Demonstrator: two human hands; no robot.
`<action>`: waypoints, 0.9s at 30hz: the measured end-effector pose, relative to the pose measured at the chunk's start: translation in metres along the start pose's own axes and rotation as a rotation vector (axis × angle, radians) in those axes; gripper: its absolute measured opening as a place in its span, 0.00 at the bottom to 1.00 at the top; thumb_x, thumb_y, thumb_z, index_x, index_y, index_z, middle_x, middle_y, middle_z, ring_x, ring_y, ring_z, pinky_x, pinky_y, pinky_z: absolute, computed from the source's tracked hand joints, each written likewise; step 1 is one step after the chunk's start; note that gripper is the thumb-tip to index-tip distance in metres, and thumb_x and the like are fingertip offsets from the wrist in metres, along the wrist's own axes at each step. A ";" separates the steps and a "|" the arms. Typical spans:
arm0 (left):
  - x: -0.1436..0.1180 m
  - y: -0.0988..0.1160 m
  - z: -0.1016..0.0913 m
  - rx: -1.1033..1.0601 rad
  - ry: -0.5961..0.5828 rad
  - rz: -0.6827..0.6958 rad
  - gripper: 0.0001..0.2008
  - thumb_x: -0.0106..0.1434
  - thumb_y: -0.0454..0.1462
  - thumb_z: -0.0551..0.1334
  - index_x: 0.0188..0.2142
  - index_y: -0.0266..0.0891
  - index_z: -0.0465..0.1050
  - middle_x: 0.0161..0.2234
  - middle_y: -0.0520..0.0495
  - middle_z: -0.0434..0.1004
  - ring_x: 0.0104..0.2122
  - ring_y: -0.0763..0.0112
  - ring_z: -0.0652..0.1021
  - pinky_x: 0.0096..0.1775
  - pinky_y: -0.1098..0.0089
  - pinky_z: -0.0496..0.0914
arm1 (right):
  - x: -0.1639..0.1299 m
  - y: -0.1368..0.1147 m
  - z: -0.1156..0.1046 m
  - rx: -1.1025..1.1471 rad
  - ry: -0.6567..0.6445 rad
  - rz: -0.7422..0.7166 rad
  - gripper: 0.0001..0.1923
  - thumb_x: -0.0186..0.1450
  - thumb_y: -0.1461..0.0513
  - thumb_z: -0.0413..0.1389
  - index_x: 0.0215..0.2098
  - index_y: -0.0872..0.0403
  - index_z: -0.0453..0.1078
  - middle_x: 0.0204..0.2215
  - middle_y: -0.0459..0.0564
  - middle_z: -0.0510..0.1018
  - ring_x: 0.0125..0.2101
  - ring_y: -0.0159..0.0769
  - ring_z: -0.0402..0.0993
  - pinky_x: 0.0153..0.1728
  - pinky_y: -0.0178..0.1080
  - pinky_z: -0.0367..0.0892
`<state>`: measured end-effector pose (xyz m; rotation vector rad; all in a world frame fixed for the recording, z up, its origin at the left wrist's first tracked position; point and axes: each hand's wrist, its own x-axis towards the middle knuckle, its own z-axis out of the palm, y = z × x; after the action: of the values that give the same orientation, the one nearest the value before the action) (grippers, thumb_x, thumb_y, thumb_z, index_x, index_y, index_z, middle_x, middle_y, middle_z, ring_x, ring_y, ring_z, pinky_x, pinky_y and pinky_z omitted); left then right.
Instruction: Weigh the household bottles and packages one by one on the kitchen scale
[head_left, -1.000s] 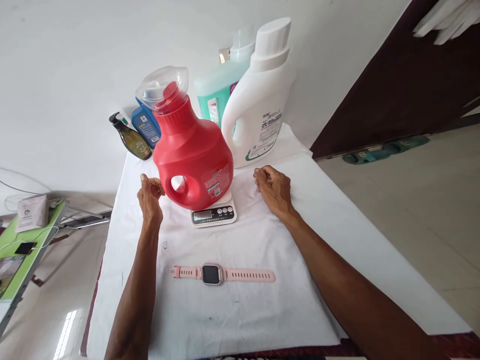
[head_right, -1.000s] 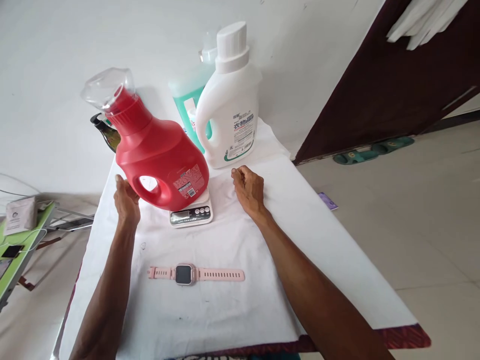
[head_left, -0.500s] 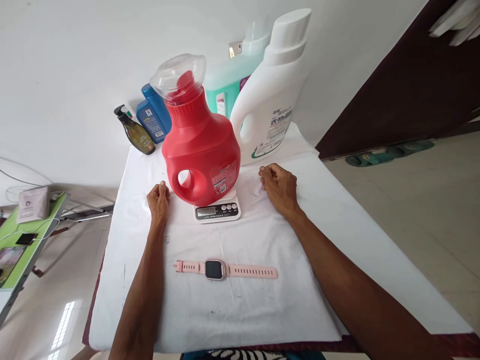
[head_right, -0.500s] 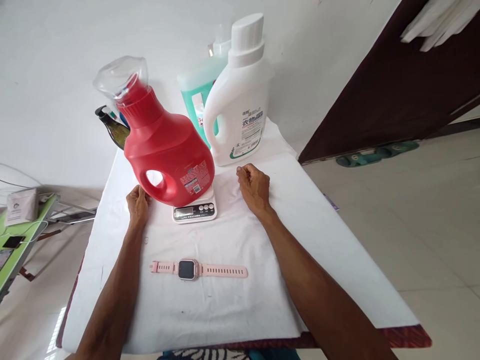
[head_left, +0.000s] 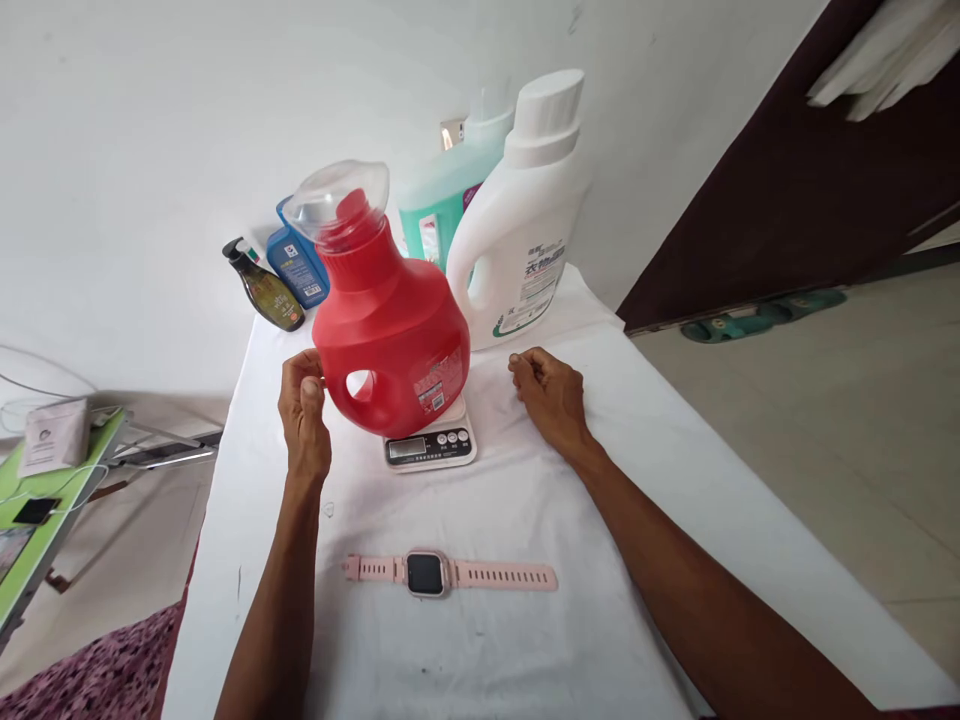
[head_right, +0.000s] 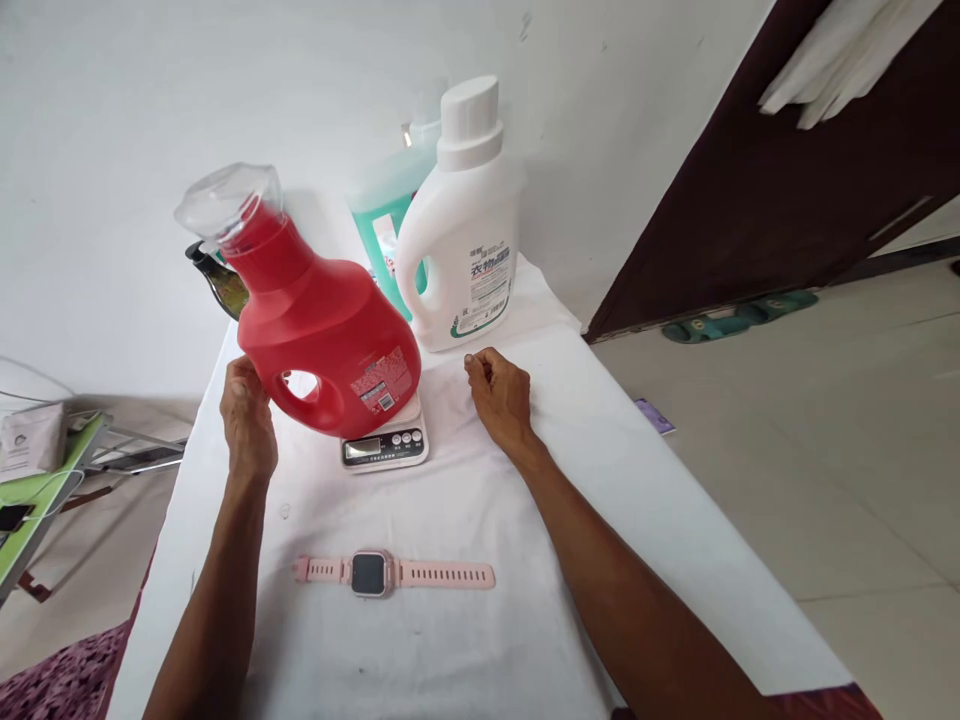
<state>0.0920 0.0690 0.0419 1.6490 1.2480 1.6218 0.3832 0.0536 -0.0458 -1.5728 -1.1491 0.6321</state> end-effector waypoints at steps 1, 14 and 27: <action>0.002 0.014 0.006 0.004 -0.053 0.015 0.30 0.64 0.65 0.62 0.44 0.42 0.77 0.38 0.47 0.76 0.39 0.64 0.77 0.42 0.66 0.73 | 0.000 0.000 0.000 -0.003 0.002 -0.002 0.18 0.71 0.48 0.52 0.28 0.50 0.65 0.22 0.44 0.72 0.25 0.36 0.68 0.30 0.39 0.63; 0.026 0.035 0.033 -0.154 0.154 -0.182 0.32 0.51 0.53 0.77 0.19 0.43 0.54 0.16 0.59 0.48 0.17 0.80 0.52 0.19 0.72 0.51 | 0.001 -0.004 -0.004 -0.002 -0.005 -0.009 0.23 0.72 0.44 0.49 0.27 0.49 0.59 0.20 0.41 0.64 0.23 0.34 0.59 0.29 0.38 0.57; 0.116 -0.023 0.058 -0.039 0.475 -0.124 0.24 0.51 0.53 0.77 0.22 0.39 0.72 0.19 0.55 0.64 0.22 0.74 0.65 0.26 0.70 0.63 | 0.001 0.000 -0.005 -0.030 -0.020 0.016 0.24 0.72 0.42 0.49 0.27 0.48 0.61 0.19 0.42 0.65 0.21 0.35 0.61 0.25 0.38 0.58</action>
<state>0.1264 0.1934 0.0704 1.1693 1.4951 2.0121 0.3876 0.0524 -0.0446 -1.6054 -1.1662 0.6451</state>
